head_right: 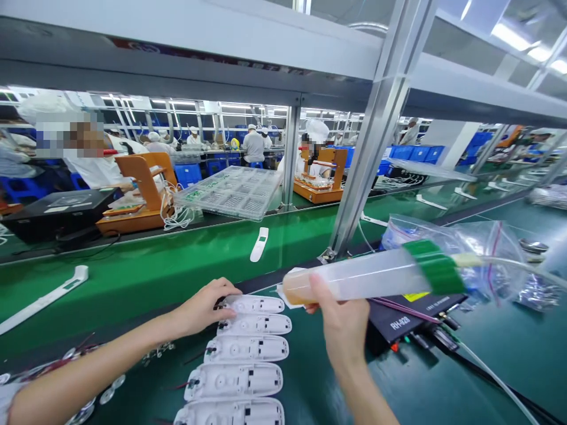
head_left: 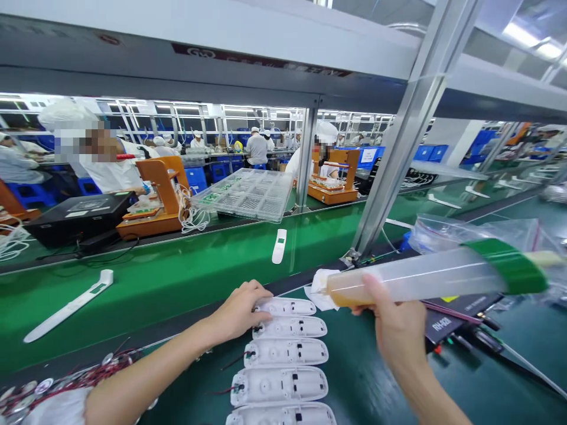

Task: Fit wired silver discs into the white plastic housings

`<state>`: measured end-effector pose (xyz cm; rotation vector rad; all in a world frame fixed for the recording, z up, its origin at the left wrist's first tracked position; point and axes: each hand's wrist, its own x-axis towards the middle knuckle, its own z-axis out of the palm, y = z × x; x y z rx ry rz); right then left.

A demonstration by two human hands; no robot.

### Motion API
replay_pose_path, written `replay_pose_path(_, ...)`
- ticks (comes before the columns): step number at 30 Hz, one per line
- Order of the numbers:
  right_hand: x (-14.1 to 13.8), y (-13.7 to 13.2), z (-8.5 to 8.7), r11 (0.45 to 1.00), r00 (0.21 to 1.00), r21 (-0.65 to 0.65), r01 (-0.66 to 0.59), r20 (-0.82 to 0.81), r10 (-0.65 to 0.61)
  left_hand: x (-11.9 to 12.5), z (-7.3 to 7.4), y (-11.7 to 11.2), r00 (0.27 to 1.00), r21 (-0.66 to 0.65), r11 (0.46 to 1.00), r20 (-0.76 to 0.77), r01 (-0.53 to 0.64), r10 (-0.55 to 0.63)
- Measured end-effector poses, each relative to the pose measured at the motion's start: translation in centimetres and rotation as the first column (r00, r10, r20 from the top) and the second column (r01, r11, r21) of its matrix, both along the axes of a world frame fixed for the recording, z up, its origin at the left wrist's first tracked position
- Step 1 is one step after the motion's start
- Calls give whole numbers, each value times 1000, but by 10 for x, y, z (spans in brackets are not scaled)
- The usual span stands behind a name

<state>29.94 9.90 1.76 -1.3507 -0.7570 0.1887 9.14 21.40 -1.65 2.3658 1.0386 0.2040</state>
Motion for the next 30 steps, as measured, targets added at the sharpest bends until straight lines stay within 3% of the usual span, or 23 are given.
replay_pose_path(5,-39,14,-17,975,991,-184,-127,11,131,0,-12,6,997,5,997,23,-75,75)
replay_pose_path(10,-48,26,-30,944,984,-289,-157,36,174,0,-18,6,992,-29,994,60,-107,108)
replay_pose_path(18,-47,32,-52,930,983,-337,-150,52,178,0,-21,4,986,-54,990,97,-128,133)
replay_pose_path(30,-52,35,-51,919,986,-368,-144,25,164,0,-21,1,987,-28,993,108,-117,120)
